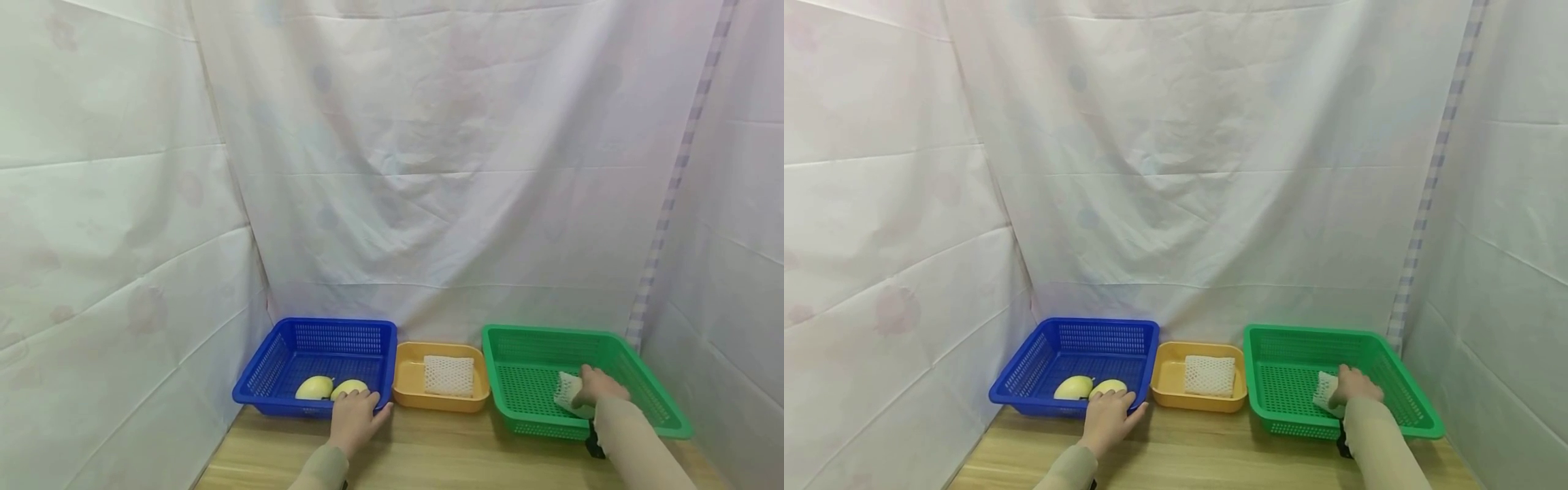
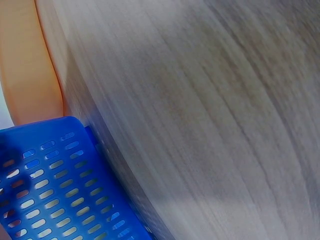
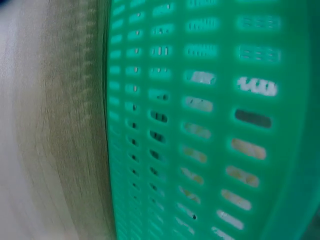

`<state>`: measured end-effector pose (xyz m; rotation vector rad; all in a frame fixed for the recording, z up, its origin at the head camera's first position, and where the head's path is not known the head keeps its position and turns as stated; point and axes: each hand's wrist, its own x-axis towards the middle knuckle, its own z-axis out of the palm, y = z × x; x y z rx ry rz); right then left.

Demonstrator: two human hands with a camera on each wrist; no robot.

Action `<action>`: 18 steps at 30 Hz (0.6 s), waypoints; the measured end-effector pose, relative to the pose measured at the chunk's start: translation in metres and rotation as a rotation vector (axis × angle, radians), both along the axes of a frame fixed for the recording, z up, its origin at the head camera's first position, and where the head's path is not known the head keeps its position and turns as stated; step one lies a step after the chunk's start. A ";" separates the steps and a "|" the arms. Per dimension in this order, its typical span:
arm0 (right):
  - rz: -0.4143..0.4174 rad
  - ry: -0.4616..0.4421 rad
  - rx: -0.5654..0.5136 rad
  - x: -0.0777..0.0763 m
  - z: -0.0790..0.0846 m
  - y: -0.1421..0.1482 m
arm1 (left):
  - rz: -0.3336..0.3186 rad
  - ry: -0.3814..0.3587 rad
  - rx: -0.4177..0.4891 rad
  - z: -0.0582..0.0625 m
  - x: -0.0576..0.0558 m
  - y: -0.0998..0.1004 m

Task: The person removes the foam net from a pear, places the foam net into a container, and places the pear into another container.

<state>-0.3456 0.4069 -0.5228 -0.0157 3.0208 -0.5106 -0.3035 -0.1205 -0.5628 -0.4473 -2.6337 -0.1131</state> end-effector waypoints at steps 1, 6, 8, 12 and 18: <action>0.004 -0.014 -0.023 -0.001 -0.001 0.000 | 0.000 0.001 0.001 -0.001 0.000 0.000; -0.009 -0.054 -0.086 -0.004 -0.006 0.001 | 0.001 0.005 0.003 -0.002 -0.001 0.001; -0.004 -0.058 -0.071 -0.005 -0.009 0.002 | 0.000 0.009 0.004 -0.002 0.000 0.000; 0.011 -0.065 -0.041 -0.007 -0.013 0.004 | 0.000 0.013 -0.003 0.000 0.000 0.000; 0.009 -0.112 -0.063 -0.007 -0.017 0.002 | 0.004 0.006 -0.002 0.001 0.000 -0.001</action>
